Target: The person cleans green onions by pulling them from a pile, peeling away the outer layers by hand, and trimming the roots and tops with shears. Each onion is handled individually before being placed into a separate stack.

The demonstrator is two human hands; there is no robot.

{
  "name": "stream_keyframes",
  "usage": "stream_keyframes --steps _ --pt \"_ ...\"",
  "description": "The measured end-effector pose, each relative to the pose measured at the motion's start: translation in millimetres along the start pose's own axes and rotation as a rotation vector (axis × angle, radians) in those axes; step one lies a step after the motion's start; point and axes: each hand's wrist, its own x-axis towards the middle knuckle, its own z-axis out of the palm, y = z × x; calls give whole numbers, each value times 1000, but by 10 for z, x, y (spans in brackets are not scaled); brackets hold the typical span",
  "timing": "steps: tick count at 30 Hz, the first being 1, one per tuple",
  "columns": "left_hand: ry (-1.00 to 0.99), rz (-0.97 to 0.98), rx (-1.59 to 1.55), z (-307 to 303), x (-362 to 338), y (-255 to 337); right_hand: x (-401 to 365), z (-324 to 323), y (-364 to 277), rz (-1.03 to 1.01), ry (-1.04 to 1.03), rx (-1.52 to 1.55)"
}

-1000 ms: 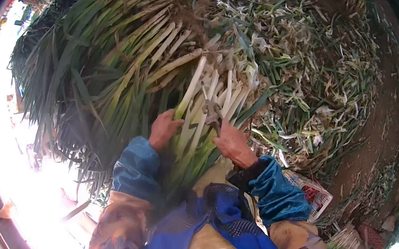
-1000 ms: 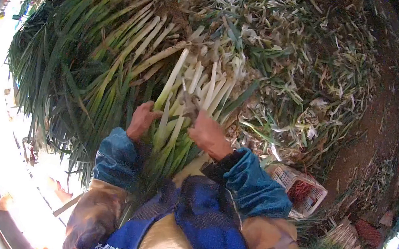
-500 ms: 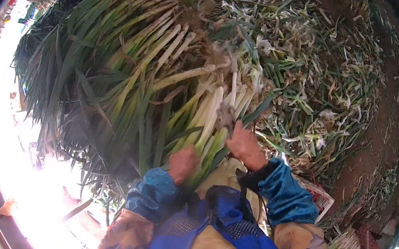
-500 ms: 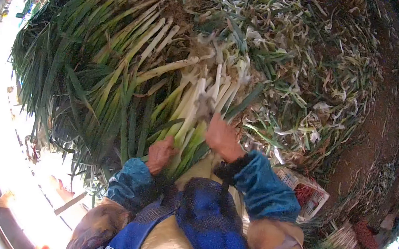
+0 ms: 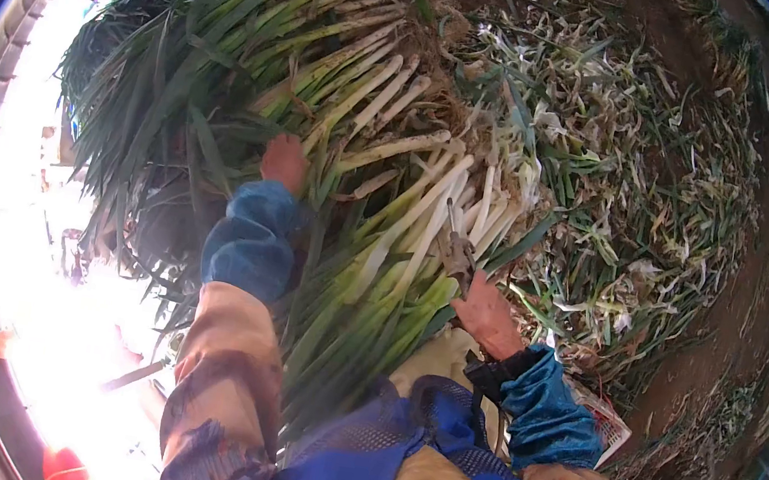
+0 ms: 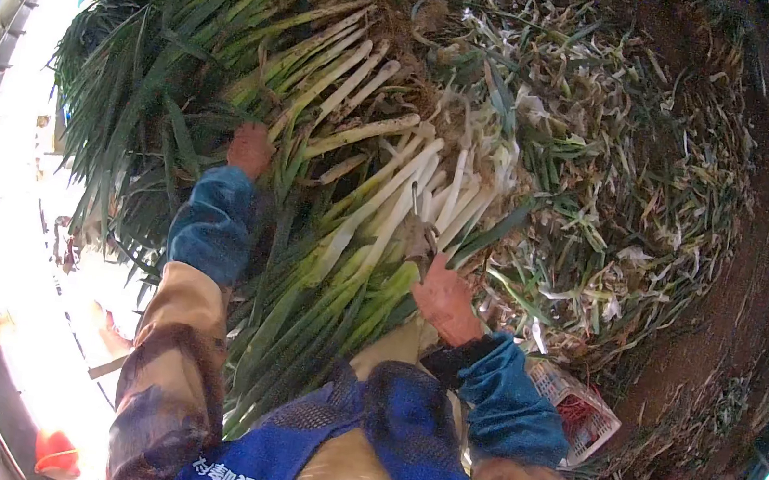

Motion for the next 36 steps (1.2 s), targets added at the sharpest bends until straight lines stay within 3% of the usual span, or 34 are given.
stream_keyframes --steps 3,6,9,12,14,16,18,20,23,25,27,29,30,33,34,36 --pt "-184 -94 148 -166 -78 311 1 0 -167 -58 20 5" --pt "-500 -120 -126 -357 8 240 -34 4 -360 -218 47 107" --pt "-433 84 -516 -306 -321 334 -99 36 -495 -207 -2 101" --pt "-602 -26 -1246 12 -738 467 -305 -90 -693 -118 -72 91" --pt "-112 491 -1217 -148 -927 657 -449 -140 -760 -101 -136 50" --pt "-309 92 -1480 -464 -1062 928 -553 -74 -743 -150 -120 47" --pt "-391 67 -1455 -393 -1113 925 -449 0 -730 -163 -129 12" --pt "-340 429 -1154 58 -1081 734 -204 31 -707 -139 -119 -8" --pt "-356 -189 -1760 82 -1225 867 -1 -29 -702 -114 -103 22" --pt "-467 -64 -1574 -338 -1116 944 -171 -163 -742 -202 -112 93" --pt "-489 31 -1426 -534 -1037 966 -430 -247 -864 -150 -193 51" --pt "-438 80 -1317 -376 -1106 925 -550 -230 -874 -167 -228 26" --pt "-388 -27 -1035 -256 -1123 972 -577 -168 -828 -203 -223 28" --pt "-402 -160 -621 -787 -1098 1147 -392 30 -525 -302 -119 63" --pt "-385 -160 -622 -777 -1100 1149 -322 -17 -566 -334 -75 83" --pt "-356 -163 -621 -718 -1122 1117 -365 -83 -718 -196 -148 42"
